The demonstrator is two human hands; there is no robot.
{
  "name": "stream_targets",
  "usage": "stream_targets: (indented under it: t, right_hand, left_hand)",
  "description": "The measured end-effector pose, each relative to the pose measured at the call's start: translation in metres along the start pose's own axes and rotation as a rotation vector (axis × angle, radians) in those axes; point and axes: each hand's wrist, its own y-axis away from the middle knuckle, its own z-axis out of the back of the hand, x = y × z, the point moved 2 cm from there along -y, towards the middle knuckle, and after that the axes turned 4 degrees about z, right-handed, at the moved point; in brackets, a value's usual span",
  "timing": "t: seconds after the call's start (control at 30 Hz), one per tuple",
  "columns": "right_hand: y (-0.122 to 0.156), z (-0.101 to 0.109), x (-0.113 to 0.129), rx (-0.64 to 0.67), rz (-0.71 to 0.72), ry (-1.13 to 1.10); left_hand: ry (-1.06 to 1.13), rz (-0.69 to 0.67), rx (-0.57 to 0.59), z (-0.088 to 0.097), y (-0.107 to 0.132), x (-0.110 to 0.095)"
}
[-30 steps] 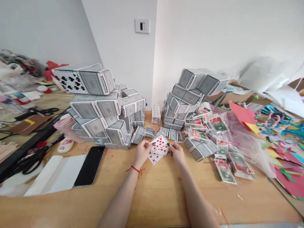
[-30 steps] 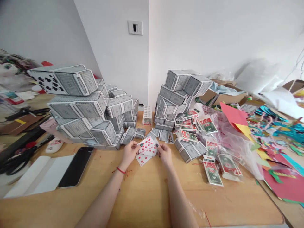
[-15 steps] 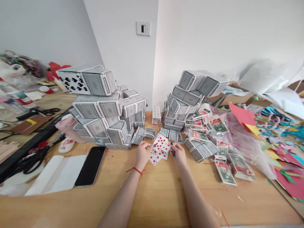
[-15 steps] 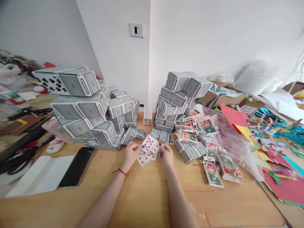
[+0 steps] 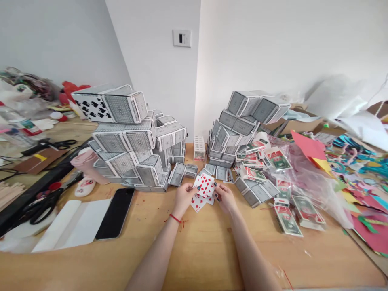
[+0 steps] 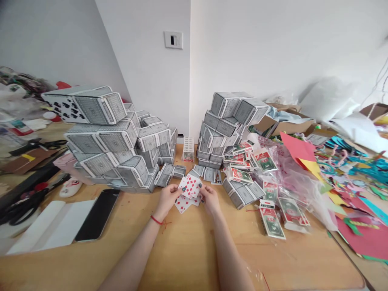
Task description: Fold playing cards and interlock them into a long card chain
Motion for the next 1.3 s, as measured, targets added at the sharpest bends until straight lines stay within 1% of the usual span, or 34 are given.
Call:
stream_targets:
  t: [0.1, 0.17, 0.27, 0.33, 0.43, 0.67, 0.83, 1.0, 1.3]
  right_hand:
    - [0.0003, -0.001, -0.0041, 0.021, -0.04, 0.091]
    - [-0.0006, -0.0001, -0.0066, 0.003, -0.031, 0.15]
    - [-0.0025, 0.0019, -0.0086, -0.011, -0.014, 0.207]
    - [-0.0031, 0.0024, -0.0088, 0.008, -0.022, 0.227]
    - [-0.0029, 0.002, -0.0078, 0.02, -0.024, 0.221]
    - [-0.0025, 0.0006, -0.0078, 0.029, -0.038, 0.179]
    - [-0.0031, 0.0015, -0.0083, 0.045, -0.041, 0.173]
    - [-0.0025, 0.0013, -0.0085, 0.055, -0.049, 0.167]
    - [-0.0016, -0.0002, -0.0085, 0.055, -0.058, 0.152]
  left_hand:
    - [0.063, 0.051, -0.001, -0.001, 0.0014, -0.0003]
    - [0.063, 0.058, 0.024, -0.0014, 0.0026, -0.002]
    - [0.02, 0.008, 0.06, -0.0006, 0.0034, -0.0057]
    - [0.001, -0.019, 0.05, 0.0012, 0.0029, -0.007]
    - [0.014, 0.003, 0.028, 0.0038, 0.0013, -0.0062]
    - [0.063, 0.074, 0.035, 0.0052, 0.0009, -0.0053]
    - [0.059, 0.064, 0.03, 0.0047, 0.0019, -0.007]
    - [0.014, 0.085, 0.032, 0.0056, 0.0012, -0.0055]
    - [-0.086, 0.024, 0.04, 0.0074, -0.0029, 0.0011]
